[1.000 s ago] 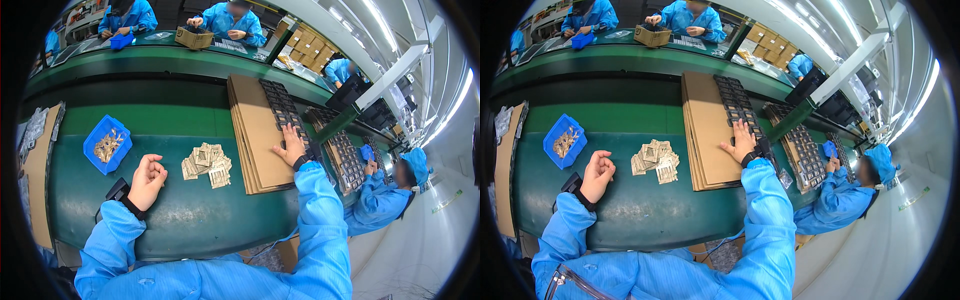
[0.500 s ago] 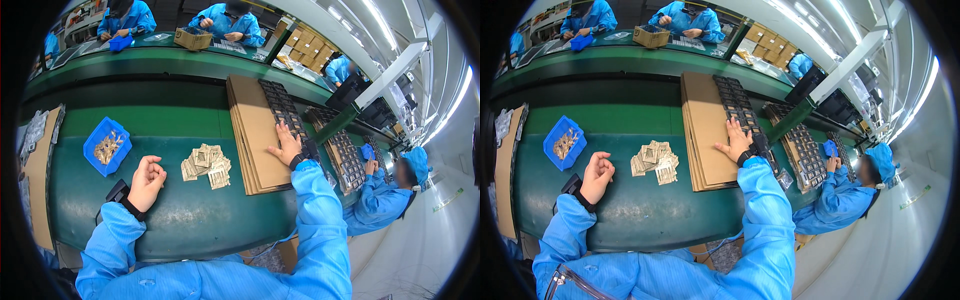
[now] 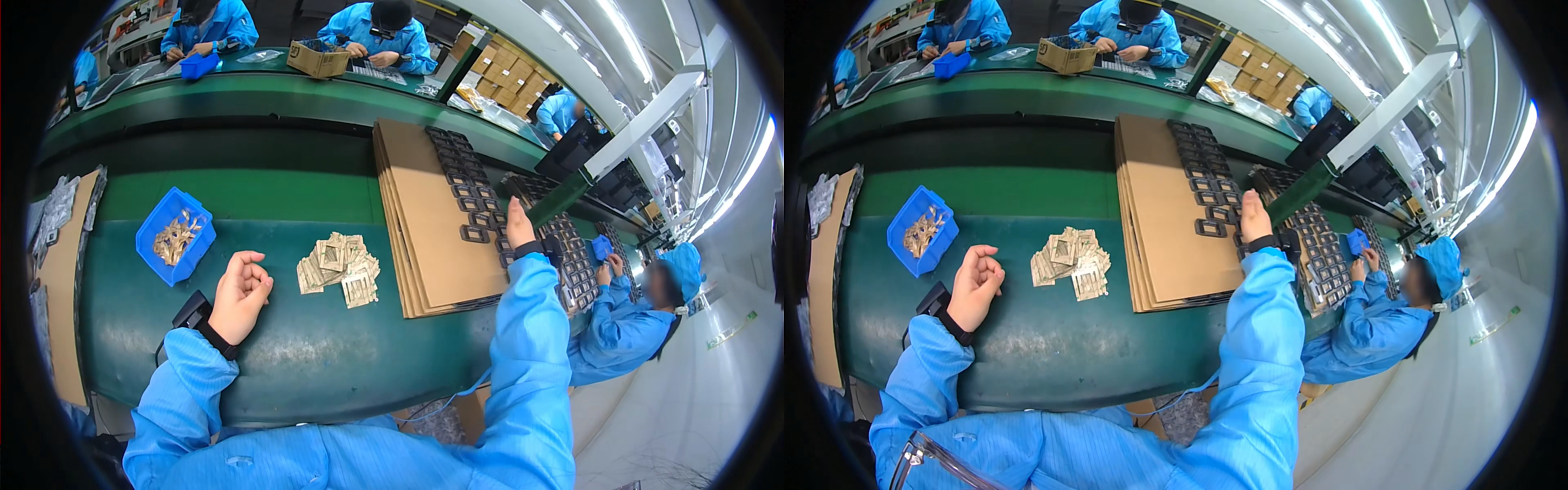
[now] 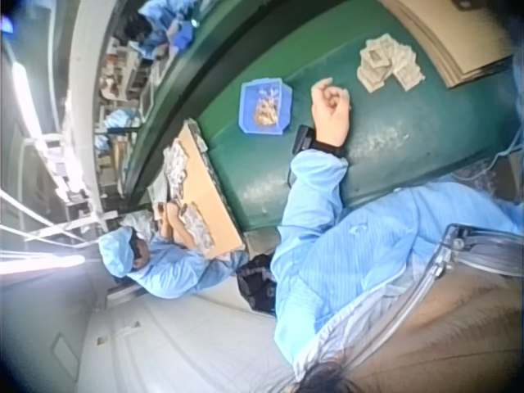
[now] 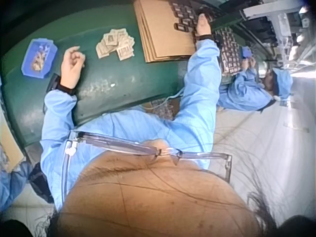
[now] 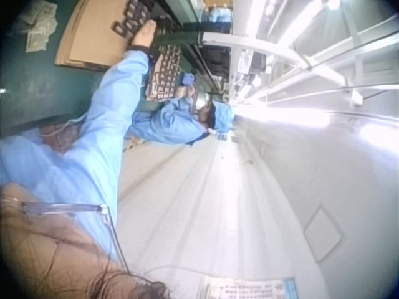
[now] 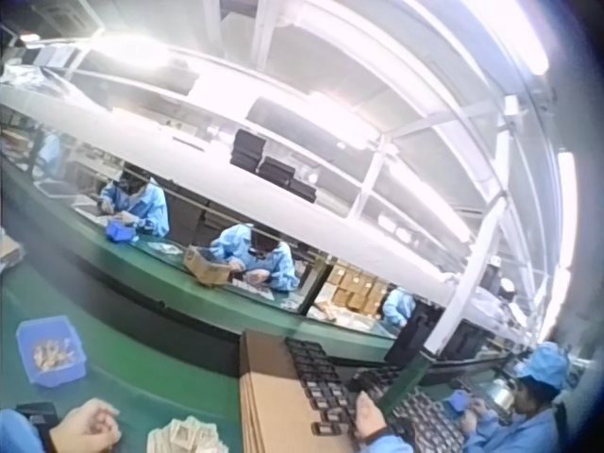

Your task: Manually assembling small plastic and metal components into an electronic housing shell on a factory production line.

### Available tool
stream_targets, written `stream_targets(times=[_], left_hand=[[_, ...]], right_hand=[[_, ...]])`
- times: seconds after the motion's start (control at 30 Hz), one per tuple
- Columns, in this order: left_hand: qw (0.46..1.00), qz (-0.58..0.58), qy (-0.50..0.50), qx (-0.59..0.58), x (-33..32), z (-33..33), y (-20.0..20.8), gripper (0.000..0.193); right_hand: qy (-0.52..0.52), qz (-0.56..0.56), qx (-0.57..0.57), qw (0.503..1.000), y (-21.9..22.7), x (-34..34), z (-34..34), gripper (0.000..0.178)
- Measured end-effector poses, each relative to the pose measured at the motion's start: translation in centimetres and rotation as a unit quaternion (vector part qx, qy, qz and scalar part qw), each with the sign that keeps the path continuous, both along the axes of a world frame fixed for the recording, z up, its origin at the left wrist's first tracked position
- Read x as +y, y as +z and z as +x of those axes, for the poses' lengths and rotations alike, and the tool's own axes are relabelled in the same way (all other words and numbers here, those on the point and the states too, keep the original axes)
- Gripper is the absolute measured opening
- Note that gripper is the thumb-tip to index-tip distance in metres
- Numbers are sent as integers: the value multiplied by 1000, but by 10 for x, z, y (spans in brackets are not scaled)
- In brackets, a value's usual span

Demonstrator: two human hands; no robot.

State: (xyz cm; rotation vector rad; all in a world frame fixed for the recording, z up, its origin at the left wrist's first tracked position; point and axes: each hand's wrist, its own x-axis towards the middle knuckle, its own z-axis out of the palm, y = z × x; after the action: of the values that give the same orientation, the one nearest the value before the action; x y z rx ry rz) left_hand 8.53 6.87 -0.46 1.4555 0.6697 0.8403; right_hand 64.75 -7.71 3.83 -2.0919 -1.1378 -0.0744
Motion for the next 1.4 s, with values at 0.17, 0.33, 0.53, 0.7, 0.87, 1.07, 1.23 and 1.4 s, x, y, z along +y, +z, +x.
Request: stream_targets(times=[0.17, 0.33, 0.53, 0.7, 0.87, 1.07, 1.23, 1.4], left_hand=[[1000, -2, 0, 1, -3, -4, -2, 35], [1000, -13, -6, 1, -1, -1, -1, 35], [1000, 1, -4, -5, 2, 1, 0, 34], [1000, -9, -7, -1, 3, 3, 0, 34], [1000, -8, -5, -4, 0, -1, -3, 34], [1000, -9, -18, 1, 0, -1, -3, 33], [1000, -7, -6, 0, 0, -1, -1, 32], [1000, -7, -11, 3, 2, 0, -3, 33]], right_hand=[[-57, -138, 61, 987, -2, -24, -2, 91], [-57, -150, 50, 986, -15, -22, 0, 93], [-39, -131, 41, 990, -4, -15, 4, 93], [-50, -114, -19, 992, -5, -12, 1, 87], [-66, -122, -27, 990, -7, -13, -2, 82], [-47, -138, -18, 989, -13, -14, 6, 80], [-89, -180, -56, 978, -8, -9, -11, 71], [-90, -217, -50, 971, -2, -8, -27, 67]])
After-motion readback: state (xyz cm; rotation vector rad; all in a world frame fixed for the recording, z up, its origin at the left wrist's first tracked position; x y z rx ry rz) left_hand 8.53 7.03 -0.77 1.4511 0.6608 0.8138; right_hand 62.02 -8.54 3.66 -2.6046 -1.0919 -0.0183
